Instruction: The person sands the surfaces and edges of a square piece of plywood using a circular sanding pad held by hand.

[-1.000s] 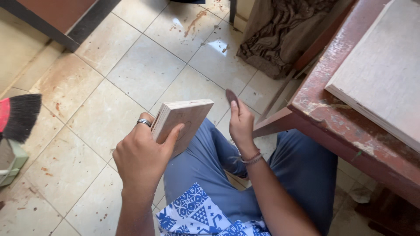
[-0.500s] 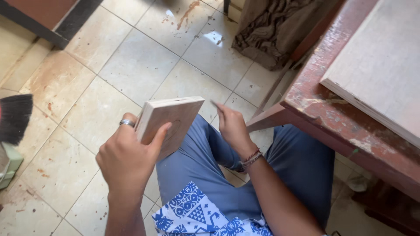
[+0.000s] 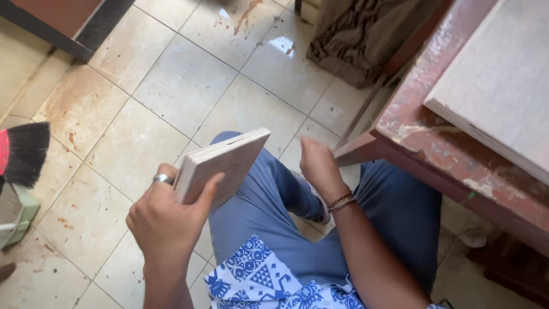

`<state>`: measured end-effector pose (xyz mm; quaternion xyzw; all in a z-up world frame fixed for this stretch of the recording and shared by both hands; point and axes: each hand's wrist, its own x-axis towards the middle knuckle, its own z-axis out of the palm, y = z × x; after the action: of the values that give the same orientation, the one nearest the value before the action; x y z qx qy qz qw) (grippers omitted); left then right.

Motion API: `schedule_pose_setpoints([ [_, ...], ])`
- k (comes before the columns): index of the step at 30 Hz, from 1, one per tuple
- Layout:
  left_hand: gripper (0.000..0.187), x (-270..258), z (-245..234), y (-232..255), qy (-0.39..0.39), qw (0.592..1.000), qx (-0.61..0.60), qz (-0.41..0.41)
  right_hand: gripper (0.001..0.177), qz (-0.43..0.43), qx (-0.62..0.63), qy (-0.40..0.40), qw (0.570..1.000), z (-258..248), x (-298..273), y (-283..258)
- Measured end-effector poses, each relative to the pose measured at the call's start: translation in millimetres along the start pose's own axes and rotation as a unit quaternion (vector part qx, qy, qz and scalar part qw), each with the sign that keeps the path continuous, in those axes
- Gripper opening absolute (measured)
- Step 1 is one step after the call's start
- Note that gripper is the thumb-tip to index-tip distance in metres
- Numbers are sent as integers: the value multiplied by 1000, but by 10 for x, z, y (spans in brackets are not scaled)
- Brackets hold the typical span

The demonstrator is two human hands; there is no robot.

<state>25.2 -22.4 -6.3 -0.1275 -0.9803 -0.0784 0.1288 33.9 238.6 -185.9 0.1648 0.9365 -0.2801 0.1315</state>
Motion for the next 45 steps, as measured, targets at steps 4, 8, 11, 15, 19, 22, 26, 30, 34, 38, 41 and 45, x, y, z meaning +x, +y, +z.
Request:
schedule_pose_setpoints([
  [4,64,-2,66,52,20,999,-34,-31,43,-275,211,258,902,-904,-532,-707],
  [8,64,32,19,186,-19,999,-27,-36,32,-488,261,217,804,-1133,-911,-1134],
  [11,62,75,74,136,8,1000,18,-5,44,-298,214,177,913,-746,-493,-625],
  [15,65,118,17,115,4,1000,4,3,53,-116,31,102,988,-352,-80,23],
  [19,62,112,-10,176,-24,999,-17,-21,40,-325,218,267,881,-1113,-792,-838],
  [22,62,136,62,235,-19,1000,-6,4,38,-443,267,254,817,-1213,-966,-1113],
  [26,64,136,47,203,-13,999,36,2,56,-252,218,135,933,-630,-407,-444],
  [30,65,114,24,114,-38,998,-6,-41,57,-75,26,48,996,-408,-99,109],
  [34,63,68,8,91,-17,999,-42,-28,41,-287,235,261,891,-1120,-656,-696],
  [38,66,99,15,266,1,1000,-4,11,33,-497,259,227,796,-1379,-1106,-1252],
  [41,67,148,112,138,13,999,44,-6,42,-370,280,149,873,-847,-623,-719],
  [45,65,113,11,99,10,1000,26,-2,61,-132,19,8,991,-315,-158,-17],
])
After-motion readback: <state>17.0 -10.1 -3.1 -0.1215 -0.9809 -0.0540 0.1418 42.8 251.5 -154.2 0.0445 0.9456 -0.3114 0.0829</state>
